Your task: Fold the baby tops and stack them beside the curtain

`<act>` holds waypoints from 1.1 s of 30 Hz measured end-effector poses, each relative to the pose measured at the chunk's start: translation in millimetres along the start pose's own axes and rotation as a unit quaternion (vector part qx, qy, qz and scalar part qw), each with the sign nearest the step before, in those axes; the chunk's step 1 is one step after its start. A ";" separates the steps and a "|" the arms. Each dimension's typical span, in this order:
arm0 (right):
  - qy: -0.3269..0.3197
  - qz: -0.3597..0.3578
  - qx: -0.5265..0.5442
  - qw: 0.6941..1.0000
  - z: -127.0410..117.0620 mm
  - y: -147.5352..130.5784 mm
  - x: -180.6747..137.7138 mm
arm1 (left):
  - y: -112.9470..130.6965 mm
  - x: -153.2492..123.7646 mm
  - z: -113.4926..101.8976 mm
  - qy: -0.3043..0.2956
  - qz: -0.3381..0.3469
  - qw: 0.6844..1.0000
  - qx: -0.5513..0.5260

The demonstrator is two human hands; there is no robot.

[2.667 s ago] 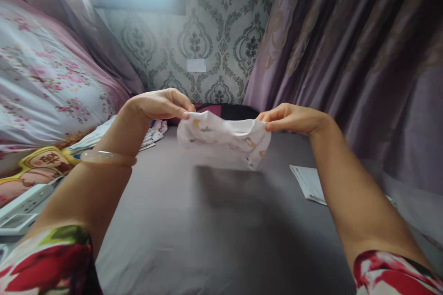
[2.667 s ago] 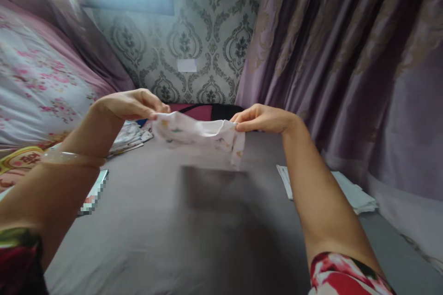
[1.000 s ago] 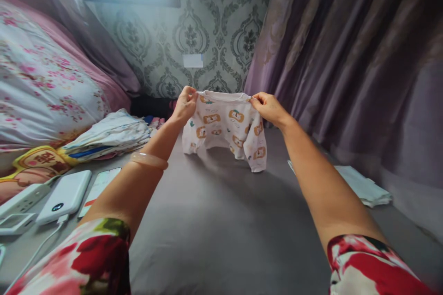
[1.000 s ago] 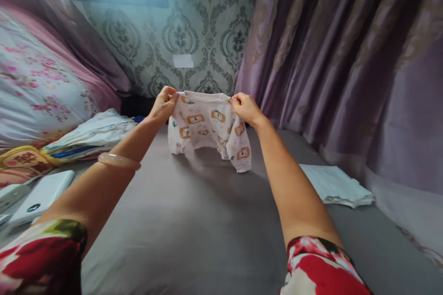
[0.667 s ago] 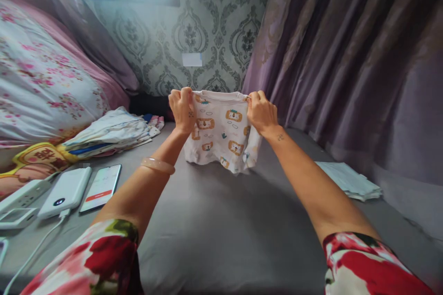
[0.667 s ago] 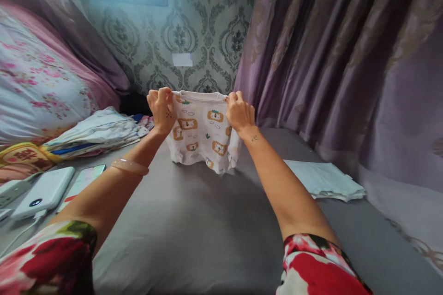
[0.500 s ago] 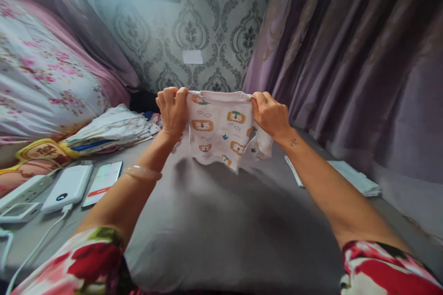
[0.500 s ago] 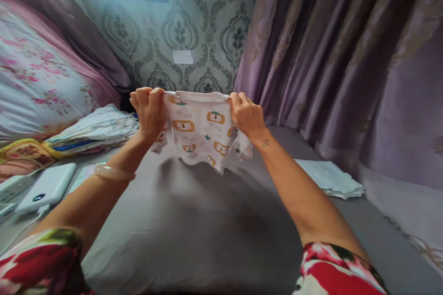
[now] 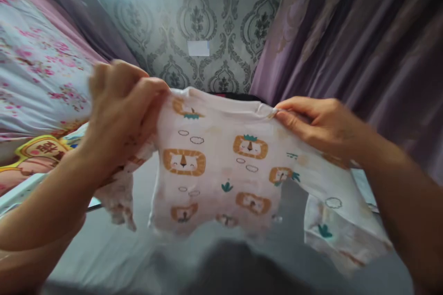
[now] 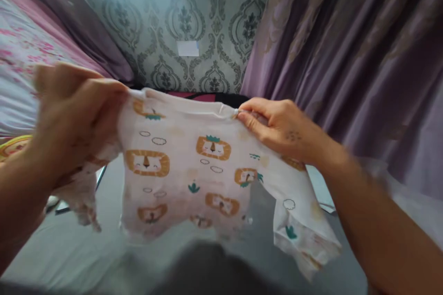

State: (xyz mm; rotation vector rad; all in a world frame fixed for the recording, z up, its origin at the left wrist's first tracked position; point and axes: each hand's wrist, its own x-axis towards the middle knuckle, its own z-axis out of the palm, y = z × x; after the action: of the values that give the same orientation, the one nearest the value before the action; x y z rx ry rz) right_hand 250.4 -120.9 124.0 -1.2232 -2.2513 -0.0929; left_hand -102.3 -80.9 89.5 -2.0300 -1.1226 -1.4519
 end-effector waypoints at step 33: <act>-0.250 0.202 -0.084 0.943 277.5 173.7 34.8 | -140.5 -132.5 277.0 -0.451 -0.094 0.888 0.018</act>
State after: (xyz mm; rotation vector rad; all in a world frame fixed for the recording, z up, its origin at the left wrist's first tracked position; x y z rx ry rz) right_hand 248.7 94.4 -125.0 -1.9579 -2.3784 0.2094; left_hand -67.5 149.8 -154.6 -2.6980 -1.6897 -0.4674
